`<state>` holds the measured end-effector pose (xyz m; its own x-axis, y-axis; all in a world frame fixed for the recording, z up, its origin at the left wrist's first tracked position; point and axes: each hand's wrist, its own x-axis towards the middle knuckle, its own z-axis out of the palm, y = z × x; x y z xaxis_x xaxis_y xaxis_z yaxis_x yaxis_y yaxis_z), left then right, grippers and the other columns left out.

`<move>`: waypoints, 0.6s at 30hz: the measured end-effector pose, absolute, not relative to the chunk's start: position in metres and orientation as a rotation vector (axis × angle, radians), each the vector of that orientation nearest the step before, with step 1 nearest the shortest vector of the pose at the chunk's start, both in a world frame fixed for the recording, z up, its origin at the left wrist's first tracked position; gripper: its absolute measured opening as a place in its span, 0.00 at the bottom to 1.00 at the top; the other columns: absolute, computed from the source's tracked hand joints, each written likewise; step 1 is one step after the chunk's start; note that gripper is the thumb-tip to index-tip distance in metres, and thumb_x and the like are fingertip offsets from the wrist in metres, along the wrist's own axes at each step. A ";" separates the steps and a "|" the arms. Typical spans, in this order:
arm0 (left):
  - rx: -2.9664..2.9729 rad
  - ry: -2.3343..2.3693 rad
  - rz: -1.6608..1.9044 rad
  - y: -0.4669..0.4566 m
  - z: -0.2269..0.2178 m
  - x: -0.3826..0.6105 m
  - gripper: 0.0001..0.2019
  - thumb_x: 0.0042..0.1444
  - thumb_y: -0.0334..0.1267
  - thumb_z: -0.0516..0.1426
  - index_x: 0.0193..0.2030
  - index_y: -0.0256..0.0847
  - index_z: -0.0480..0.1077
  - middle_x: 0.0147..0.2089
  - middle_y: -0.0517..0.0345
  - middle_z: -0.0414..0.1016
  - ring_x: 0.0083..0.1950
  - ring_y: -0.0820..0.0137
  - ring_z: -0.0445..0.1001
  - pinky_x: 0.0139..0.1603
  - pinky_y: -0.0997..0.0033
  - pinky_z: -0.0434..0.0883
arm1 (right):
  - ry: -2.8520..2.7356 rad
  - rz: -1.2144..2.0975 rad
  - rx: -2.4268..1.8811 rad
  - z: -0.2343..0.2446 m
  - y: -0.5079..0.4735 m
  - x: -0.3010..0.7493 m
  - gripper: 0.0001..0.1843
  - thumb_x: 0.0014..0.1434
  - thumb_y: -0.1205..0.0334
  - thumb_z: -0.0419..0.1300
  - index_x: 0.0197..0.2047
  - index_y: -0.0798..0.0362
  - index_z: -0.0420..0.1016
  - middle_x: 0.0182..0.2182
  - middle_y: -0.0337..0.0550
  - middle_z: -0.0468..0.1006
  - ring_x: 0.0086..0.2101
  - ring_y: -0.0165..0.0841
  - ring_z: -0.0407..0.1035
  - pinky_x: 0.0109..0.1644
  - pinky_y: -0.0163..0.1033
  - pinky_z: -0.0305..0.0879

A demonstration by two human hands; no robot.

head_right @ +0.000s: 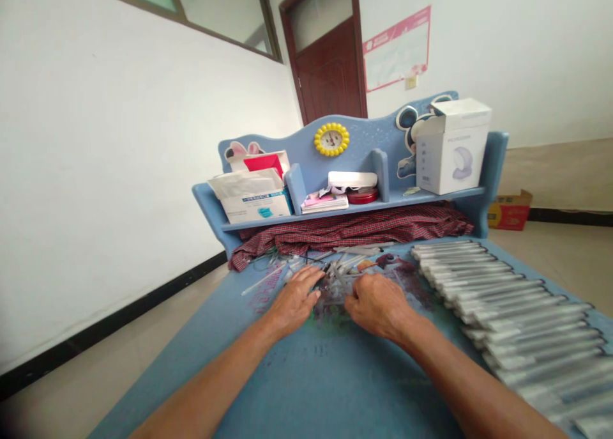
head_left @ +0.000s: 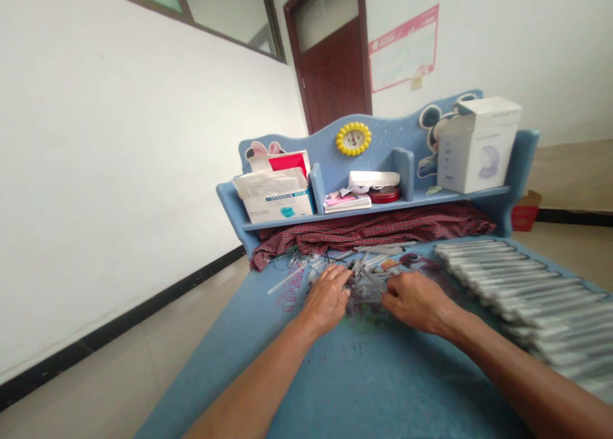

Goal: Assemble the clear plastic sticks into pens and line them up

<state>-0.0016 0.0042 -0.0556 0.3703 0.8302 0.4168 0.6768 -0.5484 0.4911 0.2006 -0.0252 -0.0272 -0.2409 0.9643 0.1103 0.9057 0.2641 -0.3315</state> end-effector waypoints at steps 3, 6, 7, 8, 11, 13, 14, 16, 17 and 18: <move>2.397 1.344 0.953 0.006 -0.058 -0.002 0.21 0.48 0.31 0.54 0.51 0.41 0.68 0.55 0.49 0.67 0.59 0.61 0.60 0.61 0.56 0.53 | -2.285 0.296 -1.740 -0.023 -0.032 0.197 0.15 0.51 0.60 0.51 0.25 0.57 0.77 0.28 0.56 0.78 0.31 0.41 0.72 0.29 0.37 0.58; 2.427 1.329 0.933 0.006 -0.056 -0.001 0.20 0.49 0.31 0.53 0.51 0.41 0.68 0.54 0.49 0.68 0.58 0.61 0.61 0.61 0.57 0.54 | -2.319 0.285 -1.746 -0.021 -0.038 0.195 0.16 0.51 0.59 0.51 0.27 0.57 0.78 0.29 0.58 0.78 0.32 0.44 0.73 0.31 0.39 0.61; 2.444 1.325 0.915 0.005 -0.054 0.000 0.20 0.49 0.31 0.52 0.51 0.41 0.68 0.54 0.48 0.68 0.58 0.61 0.62 0.60 0.57 0.55 | -2.327 0.275 -1.750 -0.020 -0.040 0.194 0.16 0.51 0.59 0.51 0.27 0.58 0.78 0.29 0.59 0.78 0.32 0.45 0.73 0.32 0.40 0.62; 2.462 1.324 0.893 0.004 -0.052 0.001 0.20 0.49 0.31 0.52 0.51 0.40 0.68 0.54 0.48 0.68 0.57 0.61 0.62 0.60 0.58 0.55 | -2.332 0.264 -1.756 -0.020 -0.041 0.193 0.16 0.50 0.60 0.51 0.28 0.58 0.78 0.29 0.60 0.78 0.32 0.46 0.73 0.32 0.41 0.63; 2.527 1.328 0.800 0.000 -0.043 0.005 0.19 0.50 0.30 0.50 0.49 0.39 0.69 0.51 0.47 0.70 0.55 0.62 0.64 0.58 0.61 0.58 | -2.338 0.244 -1.771 -0.019 -0.045 0.190 0.17 0.50 0.60 0.51 0.30 0.59 0.79 0.30 0.62 0.78 0.34 0.47 0.73 0.34 0.43 0.64; 2.572 1.331 0.725 -0.002 -0.034 0.006 0.17 0.50 0.31 0.50 0.46 0.40 0.71 0.47 0.48 0.72 0.51 0.62 0.67 0.54 0.63 0.61 | -2.337 0.248 -1.780 -0.018 -0.046 0.190 0.17 0.50 0.60 0.51 0.30 0.59 0.79 0.31 0.63 0.78 0.34 0.48 0.73 0.35 0.44 0.65; 2.593 1.334 0.683 -0.002 -0.029 0.007 0.16 0.50 0.31 0.50 0.44 0.40 0.72 0.45 0.49 0.73 0.49 0.62 0.68 0.51 0.64 0.62 | -2.336 0.254 -1.782 -0.017 -0.046 0.190 0.17 0.50 0.60 0.51 0.30 0.60 0.79 0.31 0.63 0.78 0.34 0.48 0.73 0.36 0.44 0.65; 2.619 1.363 0.601 -0.001 -0.018 0.007 0.14 0.49 0.32 0.50 0.40 0.42 0.73 0.40 0.51 0.75 0.44 0.62 0.71 0.46 0.66 0.65 | -2.333 0.269 -1.776 -0.016 -0.046 0.190 0.17 0.50 0.60 0.51 0.31 0.60 0.79 0.31 0.64 0.78 0.34 0.49 0.73 0.35 0.45 0.65; 2.621 1.386 0.561 0.000 -0.013 0.009 0.13 0.49 0.32 0.51 0.37 0.43 0.74 0.37 0.52 0.76 0.41 0.63 0.72 0.43 0.68 0.65 | -2.334 0.277 -1.768 -0.016 -0.046 0.190 0.18 0.50 0.60 0.50 0.31 0.60 0.79 0.31 0.64 0.78 0.34 0.49 0.73 0.35 0.46 0.65; 2.620 1.414 0.519 0.003 -0.009 0.011 0.11 0.48 0.32 0.51 0.35 0.44 0.74 0.34 0.53 0.76 0.38 0.63 0.72 0.40 0.69 0.65 | -2.335 0.283 -1.757 -0.016 -0.046 0.190 0.18 0.50 0.60 0.50 0.31 0.60 0.79 0.31 0.64 0.78 0.34 0.49 0.73 0.35 0.46 0.65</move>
<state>0.0112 0.0028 -0.0091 0.5049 0.8288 0.2410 0.7877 -0.5566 0.2640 0.1899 -0.0463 -0.0158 -0.2706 0.9615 0.0482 0.9221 0.2733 -0.2740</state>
